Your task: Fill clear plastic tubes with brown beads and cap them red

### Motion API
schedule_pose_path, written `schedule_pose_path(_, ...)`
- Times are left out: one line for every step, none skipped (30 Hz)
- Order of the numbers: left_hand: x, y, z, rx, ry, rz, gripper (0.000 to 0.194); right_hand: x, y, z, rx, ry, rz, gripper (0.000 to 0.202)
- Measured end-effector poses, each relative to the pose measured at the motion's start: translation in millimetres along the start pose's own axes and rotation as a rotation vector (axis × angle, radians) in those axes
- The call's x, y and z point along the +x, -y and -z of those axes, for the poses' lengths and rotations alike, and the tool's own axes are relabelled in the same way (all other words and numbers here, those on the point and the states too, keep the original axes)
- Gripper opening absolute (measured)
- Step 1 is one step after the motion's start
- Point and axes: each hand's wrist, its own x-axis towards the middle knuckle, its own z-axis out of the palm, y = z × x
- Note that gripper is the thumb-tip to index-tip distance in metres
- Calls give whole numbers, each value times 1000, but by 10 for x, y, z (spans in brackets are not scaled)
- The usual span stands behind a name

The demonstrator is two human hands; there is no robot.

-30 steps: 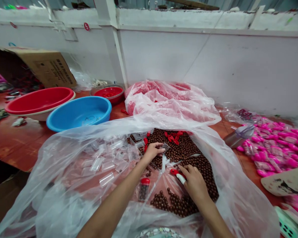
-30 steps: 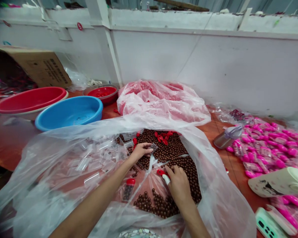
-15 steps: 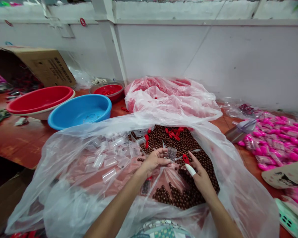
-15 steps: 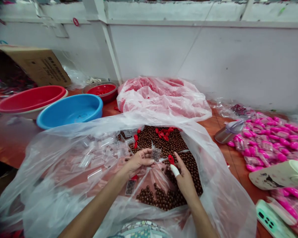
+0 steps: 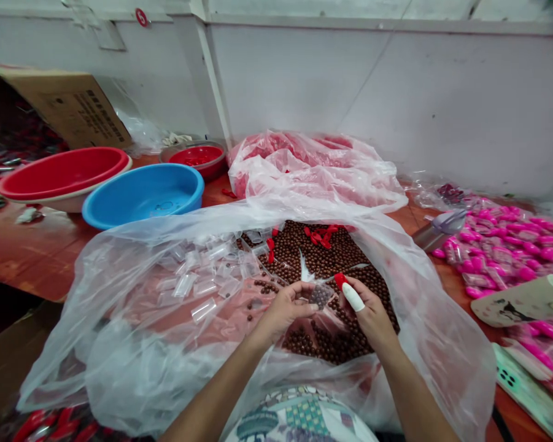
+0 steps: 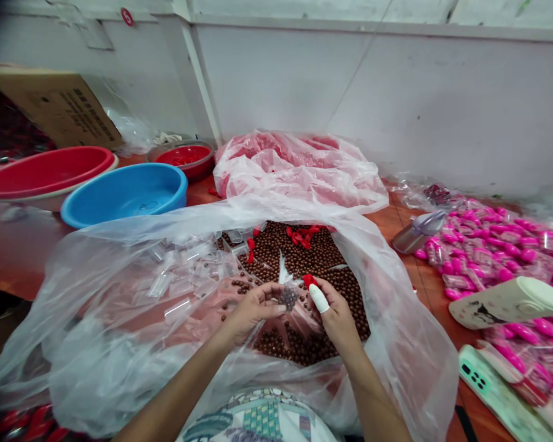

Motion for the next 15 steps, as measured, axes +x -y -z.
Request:
schedule_pose_path(-23, 19, -11, 3, 6, 1, 43, -10, 24, -10, -84, 23, 62, 33)
schedule_pose_path(-44, 37, -20, 7, 12, -2, 43, -21, 40, -19, -167, 55, 125, 32)
schedule_pose_path(-63, 54, -24, 10, 15, -9, 44, -33, 47, -25, -242, 89, 181, 33)
schedule_pose_path(-79, 69, -25, 15, 13, -17, 44, -47, 46, -29, -301, 120, 227, 34)
schedule_pose_path(-93, 80, -24, 25, 8, -24, 45, -60, 39, -31, -341, 141, 258, 37)
schedule_pose_path(-105, 90, -20, 36, 4, -30, 45, -74, 29, -29, -365, 153, 277, 40)
schedule_pose_path(-116, 96, -15, 51, 1, -34, 45, -87, 18, -25, -381, 161, 293, 43)
schedule_pose_path(-125, 101, -11, 68, 0, -38, 46, -98, 8, -20, -395, 169, 308, 46)
schedule_pose_path(-134, 105, -8, 86, -3, -44, 45, -109, 0, -14, -411, 177, 325, 47)
schedule_pose_path(-141, 108, -7, 103, -9, -53, 45, -118, -6, -10, -431, 188, 344, 48)
schedule_pose_path(-146, 112, -8, 117, -15, -65, 44, -127, -9, -9, -455, 197, 366, 49)
schedule_pose_path(-149, 116, -10, 126, -22, -76, 43, -135, -10, -13, -479, 198, 390, 48)
schedule_pose_path(-152, 122, -14, 130, -30, -86, 42, -143, -12, -20, -502, 192, 414, 48)
schedule_pose_path(-152, 128, -17, 130, -37, -93, 42, -151, -15, -32, -521, 184, 435, 49)
schedule_pose_path(-153, 134, -21, 132, -44, -97, 42, -159, -20, -46, -535, 175, 448, 50)
